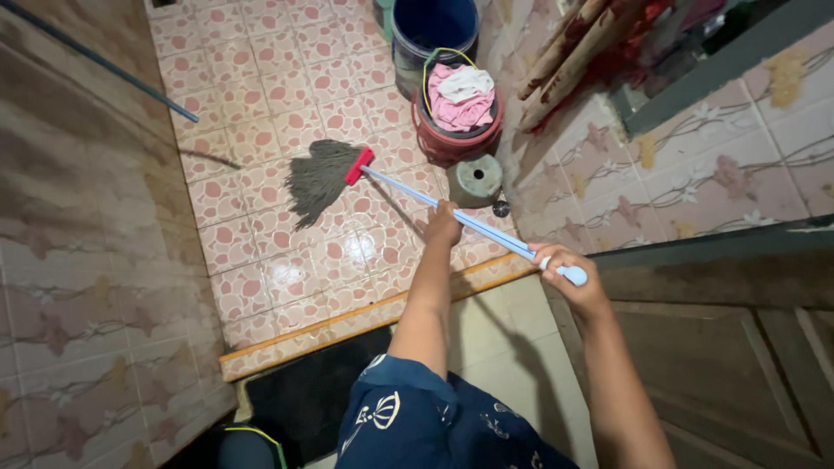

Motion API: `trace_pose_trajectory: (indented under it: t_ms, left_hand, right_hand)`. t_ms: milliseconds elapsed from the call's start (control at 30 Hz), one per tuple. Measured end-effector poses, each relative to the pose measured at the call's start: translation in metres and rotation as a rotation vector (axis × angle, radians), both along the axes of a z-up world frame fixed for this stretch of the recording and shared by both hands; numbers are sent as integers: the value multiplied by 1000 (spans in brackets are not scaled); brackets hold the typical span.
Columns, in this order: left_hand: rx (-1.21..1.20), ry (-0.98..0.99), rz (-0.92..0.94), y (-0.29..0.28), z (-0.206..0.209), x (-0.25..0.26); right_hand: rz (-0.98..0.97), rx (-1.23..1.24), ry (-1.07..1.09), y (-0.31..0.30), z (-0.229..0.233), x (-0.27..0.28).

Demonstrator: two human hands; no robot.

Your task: The person uses a mop to move a dark liquid spill across a tiled bathroom floor and into a drain, guiding the mop with both hands.

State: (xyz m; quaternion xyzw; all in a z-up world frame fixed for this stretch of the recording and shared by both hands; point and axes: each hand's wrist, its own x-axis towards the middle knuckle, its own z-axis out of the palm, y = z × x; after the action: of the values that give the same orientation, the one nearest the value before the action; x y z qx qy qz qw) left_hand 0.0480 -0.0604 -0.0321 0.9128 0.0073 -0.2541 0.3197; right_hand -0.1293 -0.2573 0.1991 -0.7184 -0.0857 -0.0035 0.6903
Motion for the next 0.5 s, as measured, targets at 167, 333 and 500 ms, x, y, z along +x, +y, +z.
trace_pose_trajectory:
  t_ms: [167, 333, 500]
  left_hand:
    - [28, 26, -98, -22, 5, 0]
    - [106, 12, -211, -7, 16, -8]
    - [155, -7, -234, 9, 15, -8]
  right_hand:
    - [-78, 22, -65, -4, -2, -15]
    - [-13, 7, -154, 2, -25, -16]
    - [24, 80, -112, 9, -25, -9]
